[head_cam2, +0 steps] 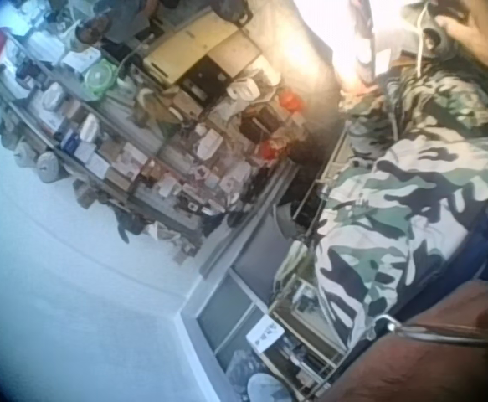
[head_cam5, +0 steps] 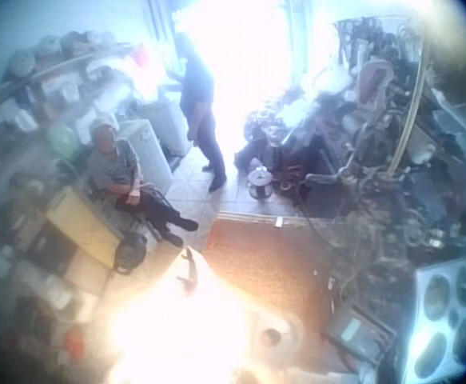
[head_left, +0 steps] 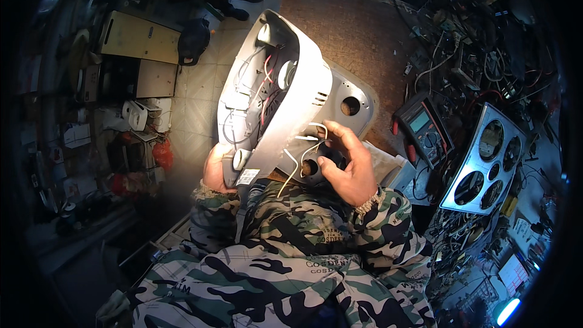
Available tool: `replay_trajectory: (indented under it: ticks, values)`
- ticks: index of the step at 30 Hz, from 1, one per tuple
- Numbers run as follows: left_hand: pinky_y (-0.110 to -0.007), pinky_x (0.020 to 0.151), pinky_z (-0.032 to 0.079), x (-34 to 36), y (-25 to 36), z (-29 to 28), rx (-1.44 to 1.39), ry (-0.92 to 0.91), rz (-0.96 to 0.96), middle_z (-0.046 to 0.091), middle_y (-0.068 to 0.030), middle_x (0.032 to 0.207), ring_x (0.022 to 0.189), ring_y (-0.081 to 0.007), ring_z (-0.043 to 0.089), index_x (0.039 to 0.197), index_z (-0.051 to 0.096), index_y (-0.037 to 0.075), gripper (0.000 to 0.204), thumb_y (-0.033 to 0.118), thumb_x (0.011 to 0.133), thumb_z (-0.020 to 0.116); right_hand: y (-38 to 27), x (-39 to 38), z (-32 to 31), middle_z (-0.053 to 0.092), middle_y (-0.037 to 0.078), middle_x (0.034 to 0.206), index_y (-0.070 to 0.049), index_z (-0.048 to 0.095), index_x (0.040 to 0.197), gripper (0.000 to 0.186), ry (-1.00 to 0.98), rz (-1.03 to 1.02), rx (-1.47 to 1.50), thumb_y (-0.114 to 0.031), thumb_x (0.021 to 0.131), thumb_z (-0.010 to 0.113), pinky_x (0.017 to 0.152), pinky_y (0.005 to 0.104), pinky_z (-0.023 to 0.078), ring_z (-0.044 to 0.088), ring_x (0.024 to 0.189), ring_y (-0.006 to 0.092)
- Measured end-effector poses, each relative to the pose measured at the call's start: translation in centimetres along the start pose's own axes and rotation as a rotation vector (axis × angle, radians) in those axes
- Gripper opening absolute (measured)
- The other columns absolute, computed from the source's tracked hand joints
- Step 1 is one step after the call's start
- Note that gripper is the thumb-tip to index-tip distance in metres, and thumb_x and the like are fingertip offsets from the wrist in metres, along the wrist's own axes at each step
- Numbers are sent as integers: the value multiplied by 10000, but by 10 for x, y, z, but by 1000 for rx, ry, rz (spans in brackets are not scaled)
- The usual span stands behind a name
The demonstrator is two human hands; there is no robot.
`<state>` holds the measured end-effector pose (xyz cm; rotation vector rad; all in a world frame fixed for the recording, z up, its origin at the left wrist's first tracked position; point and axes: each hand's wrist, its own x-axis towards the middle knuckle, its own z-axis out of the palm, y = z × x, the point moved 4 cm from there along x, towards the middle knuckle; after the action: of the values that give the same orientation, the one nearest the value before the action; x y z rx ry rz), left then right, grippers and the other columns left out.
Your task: The person is repairing a ceiling light fixture. They remove the light bulbs, detach the fixture from its metal mounting plate, and use pliers to strip the ends of the electrical wires.
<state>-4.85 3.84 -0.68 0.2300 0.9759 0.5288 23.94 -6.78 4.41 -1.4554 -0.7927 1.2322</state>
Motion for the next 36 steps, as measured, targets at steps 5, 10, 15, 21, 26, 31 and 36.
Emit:
replay_trajectory:
  ticks: [5, 10, 15, 21, 26, 31, 36]
  values:
    - [-429, 906, 611, -8, -4, 20, 37, 19, 58, 684, -210, 1305, 1069, -299, 724, 1446, 511, -62, 535, 281, 1036, 501, -16, 13, -5, 552, 183, 1478, 82, 399, 1533, 638, 18, -71, 388, -101, 966, 627, 1162, 357, 405, 543, 1377, 251]
    - [-452, 951, 619, -4, -9, 67, -71, -249, 87, 578, -231, 1450, 1213, -342, 671, 1530, 395, -65, 581, 216, 1034, 504, -53, 3, -10, 491, 220, 1537, 124, 331, 1558, 924, -27, -165, 413, -517, 967, 638, 1208, 415, 356, 499, 1425, 290]
    - [-470, 975, 607, 14, -30, 69, -50, -231, 57, 659, -205, 1336, 1175, -321, 693, 1435, 520, -49, 439, 143, 1041, 496, -85, -17, -16, 559, 137, 1413, 90, 382, 1517, 1210, 108, -112, 401, -756, 765, 809, 1146, 360, 394, 548, 1319, 207]
    - [-439, 1007, 580, 31, -39, 90, -63, -167, 161, 675, -157, 1283, 1147, -284, 695, 1394, 547, -16, 382, 104, 1034, 508, -104, -14, -35, 642, 68, 1253, 62, 517, 1425, 1039, 245, -108, 171, -706, 791, 813, 1029, 315, 460, 604, 1155, 153]
    - [-387, 982, 574, 59, -20, 89, 40, -348, 278, 690, -117, 1226, 1087, -232, 702, 1379, 563, 6, 364, 182, 1067, 500, -122, 3, -47, 661, 78, 1237, 53, 518, 1429, 848, 219, -147, 111, -557, 886, 751, 962, 295, 491, 624, 1106, 142]
    - [-356, 907, 579, 76, 7, 90, 233, -347, 386, 687, -77, 1131, 1001, -186, 688, 1323, 576, 25, 339, 235, 1058, 549, -149, 16, -44, 662, 5, 1019, 32, 616, 1310, 506, 416, -138, 265, -257, 916, 747, 754, 213, 430, 547, 833, 47]
    - [-351, 882, 580, 115, -9, 72, 84, -331, 381, 680, -70, 1102, 980, -177, 677, 1282, 590, 31, 295, 208, 1046, 582, -137, 21, -45, 629, -29, 917, 24, 637, 1256, 442, 353, -123, 178, -249, 924, 742, 690, 209, 384, 512, 772, 34]
